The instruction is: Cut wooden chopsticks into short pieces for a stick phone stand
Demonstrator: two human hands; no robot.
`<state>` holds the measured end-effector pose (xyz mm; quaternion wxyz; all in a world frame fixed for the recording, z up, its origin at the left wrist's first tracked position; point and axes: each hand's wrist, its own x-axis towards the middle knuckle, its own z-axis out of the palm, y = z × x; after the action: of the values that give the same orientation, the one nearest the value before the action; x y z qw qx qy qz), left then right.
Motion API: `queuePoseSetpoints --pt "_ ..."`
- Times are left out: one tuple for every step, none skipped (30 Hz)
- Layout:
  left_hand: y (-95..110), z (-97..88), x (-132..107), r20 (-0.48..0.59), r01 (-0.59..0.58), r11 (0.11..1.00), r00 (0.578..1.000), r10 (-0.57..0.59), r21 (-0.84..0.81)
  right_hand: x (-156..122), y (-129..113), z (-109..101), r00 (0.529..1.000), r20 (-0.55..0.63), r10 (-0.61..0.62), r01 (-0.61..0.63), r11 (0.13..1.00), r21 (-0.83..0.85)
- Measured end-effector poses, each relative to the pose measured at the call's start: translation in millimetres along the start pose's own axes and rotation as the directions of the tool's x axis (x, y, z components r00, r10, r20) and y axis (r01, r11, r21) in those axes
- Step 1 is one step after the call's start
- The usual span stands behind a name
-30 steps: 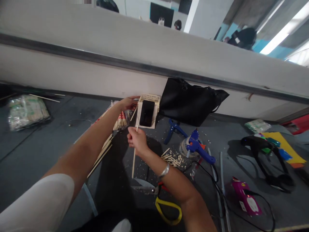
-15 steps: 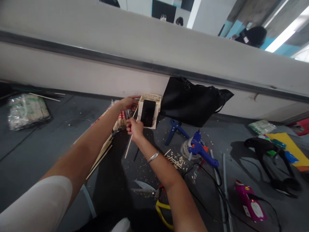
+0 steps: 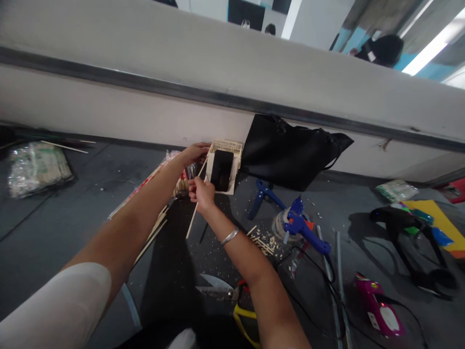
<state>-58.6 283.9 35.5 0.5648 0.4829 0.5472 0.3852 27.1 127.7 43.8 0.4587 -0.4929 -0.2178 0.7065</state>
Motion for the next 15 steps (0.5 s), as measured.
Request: queuePoseSetpoints --pt "0.3 0.5 1.7 -0.008 0.006 1.0 1.0 -0.006 0.012 0.0 0.4 -0.2 1.0 0.004 -0.001 0.001 1.0 0.003" --pt "0.6 0.9 3.4 -0.018 0.011 1.0 1.0 -0.01 0.023 0.1 0.9 -0.3 1.0 0.007 -0.002 0.002 1.0 0.007" --pt "0.9 1.0 5.0 -0.028 0.013 0.999 1.0 -0.012 0.032 0.2 1.4 -0.5 1.0 0.01 -0.003 0.003 1.0 0.01" --pt "1.2 1.0 6.4 -0.036 0.014 0.999 0.999 -0.013 0.038 0.5 1.9 -0.7 1.0 0.012 -0.004 0.004 1.0 0.013" --pt "1.4 0.9 7.6 -0.044 0.011 0.999 0.999 -0.01 0.043 0.7 2.4 -0.9 1.0 0.014 -0.006 0.005 1.0 0.016" --pt "1.5 0.8 8.4 -0.051 0.006 0.999 0.999 -0.004 0.045 1.0 2.8 -1.1 1.0 0.016 -0.007 0.006 1.0 0.019" --pt "1.5 0.6 9.0 -0.056 0.0 0.999 0.998 0.003 0.043 1.2 3.1 -1.2 1.0 0.016 -0.008 0.007 1.0 0.021" --pt "1.5 0.6 9.2 -0.06 -0.007 0.999 0.998 0.009 0.039 1.4 3.3 -1.4 1.0 0.015 -0.008 0.008 1.0 0.023" --pt "1.5 0.6 9.1 -0.063 -0.014 0.999 0.998 0.016 0.034 1.5 3.4 -1.5 1.0 0.014 -0.008 0.007 1.0 0.024" --pt "1.5 0.7 8.8 -0.067 -0.021 0.999 0.997 0.023 0.031 1.4 3.4 -1.5 1.0 0.013 -0.007 0.006 1.0 0.027" --pt "1.7 0.9 8.2 -0.072 -0.027 0.999 0.997 0.029 0.029 1.3 3.2 -1.5 1.0 0.012 -0.005 0.005 1.0 0.029" --pt "2.0 1.3 7.5 -0.078 -0.03 0.999 0.996 0.032 0.031 1.0 2.9 -1.4 1.0 0.012 -0.004 0.003 1.0 0.031" --pt "2.4 1.7 6.7 -0.082 -0.031 0.999 0.996 0.033 0.034 0.7 2.6 -1.3 1.0 0.013 -0.002 0.002 0.999 0.032" --pt "3.0 2.2 5.7 -0.09 -0.029 0.999 0.995 0.032 0.037 0.4 2.3 -1.1 1.0 0.014 -0.001 0.001 0.999 0.033" --pt "3.6 2.8 4.7 -0.095 -0.025 0.999 0.995 0.028 0.039 0.2 1.9 -1.0 1.0 0.014 0.0 0.0 0.999 0.033"
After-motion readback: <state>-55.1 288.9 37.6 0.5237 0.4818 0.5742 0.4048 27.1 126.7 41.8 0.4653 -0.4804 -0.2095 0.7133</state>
